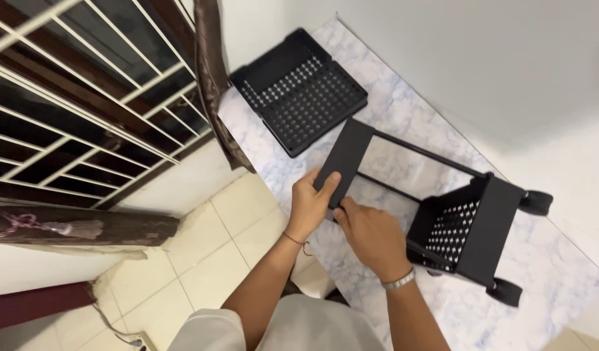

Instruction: The person assembles a black plastic rolling cart by attaching perforated trays and vertical rods to a frame with wheels. They place trays onto the frame, insert rods into the tray slots, and adjust components on a marble-topped table.

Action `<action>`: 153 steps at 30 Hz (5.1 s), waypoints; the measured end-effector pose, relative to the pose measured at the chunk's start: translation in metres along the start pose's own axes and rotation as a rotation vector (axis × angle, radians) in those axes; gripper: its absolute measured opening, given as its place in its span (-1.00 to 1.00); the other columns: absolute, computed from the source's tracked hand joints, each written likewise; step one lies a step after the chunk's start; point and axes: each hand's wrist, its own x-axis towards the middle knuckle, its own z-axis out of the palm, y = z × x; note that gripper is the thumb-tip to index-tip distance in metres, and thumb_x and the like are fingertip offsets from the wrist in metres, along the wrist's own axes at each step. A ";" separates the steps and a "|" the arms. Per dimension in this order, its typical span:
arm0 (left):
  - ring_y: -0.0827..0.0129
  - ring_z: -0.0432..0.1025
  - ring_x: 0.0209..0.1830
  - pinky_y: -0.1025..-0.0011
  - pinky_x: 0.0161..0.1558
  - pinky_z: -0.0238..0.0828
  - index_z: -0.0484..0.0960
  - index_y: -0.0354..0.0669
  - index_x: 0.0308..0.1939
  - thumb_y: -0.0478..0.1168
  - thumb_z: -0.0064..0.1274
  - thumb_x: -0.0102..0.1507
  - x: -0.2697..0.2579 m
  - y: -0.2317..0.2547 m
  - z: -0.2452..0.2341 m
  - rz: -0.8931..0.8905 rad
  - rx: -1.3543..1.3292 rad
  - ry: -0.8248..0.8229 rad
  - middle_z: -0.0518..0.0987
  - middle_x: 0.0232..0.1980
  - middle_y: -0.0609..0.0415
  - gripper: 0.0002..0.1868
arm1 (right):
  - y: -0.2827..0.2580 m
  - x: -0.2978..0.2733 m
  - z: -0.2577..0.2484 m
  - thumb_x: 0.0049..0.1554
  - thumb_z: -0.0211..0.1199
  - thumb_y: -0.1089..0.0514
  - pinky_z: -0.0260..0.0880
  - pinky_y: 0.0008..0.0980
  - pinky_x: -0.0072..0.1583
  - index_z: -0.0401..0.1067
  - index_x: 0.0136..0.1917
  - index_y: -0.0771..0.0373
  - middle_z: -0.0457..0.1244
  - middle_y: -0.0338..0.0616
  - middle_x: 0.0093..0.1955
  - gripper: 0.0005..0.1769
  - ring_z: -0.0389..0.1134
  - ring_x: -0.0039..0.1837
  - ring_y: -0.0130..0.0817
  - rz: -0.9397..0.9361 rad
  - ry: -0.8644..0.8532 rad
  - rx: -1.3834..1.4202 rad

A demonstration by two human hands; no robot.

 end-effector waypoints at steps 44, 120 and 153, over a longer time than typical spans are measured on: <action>0.20 0.39 -0.40 0.23 -0.32 0.33 0.48 -0.39 0.03 -0.10 -0.17 0.45 -0.002 -0.029 -0.018 0.074 -0.173 -0.392 0.53 -0.36 -0.09 -0.65 | -0.004 -0.003 -0.010 0.18 0.19 -0.05 0.36 -0.11 -0.23 0.52 -0.10 0.18 0.38 -0.04 -0.30 -0.72 0.39 -0.29 -0.01 0.194 -0.107 0.143; 0.63 0.26 -0.41 0.58 -0.40 0.18 0.56 -0.50 -0.12 -0.35 -0.09 0.39 0.042 -0.001 0.089 0.127 0.032 -1.012 0.50 -0.34 0.16 -0.81 | -0.009 -0.075 0.018 0.32 -0.01 -0.16 0.27 -0.12 -0.44 0.34 0.01 0.26 0.23 -0.11 -0.55 -0.58 0.33 -0.48 -0.09 0.667 0.377 -0.014; 0.38 0.46 -0.01 0.37 0.06 0.45 0.57 -0.26 0.09 -0.12 -0.23 0.44 -0.017 -0.025 0.046 0.020 0.056 -0.577 0.52 0.09 0.07 -0.65 | 0.000 -0.249 -0.045 0.04 0.37 0.17 0.39 -0.21 0.05 0.55 0.05 0.21 0.41 -0.07 -0.01 -0.73 0.40 -0.01 -0.14 0.911 0.791 -0.015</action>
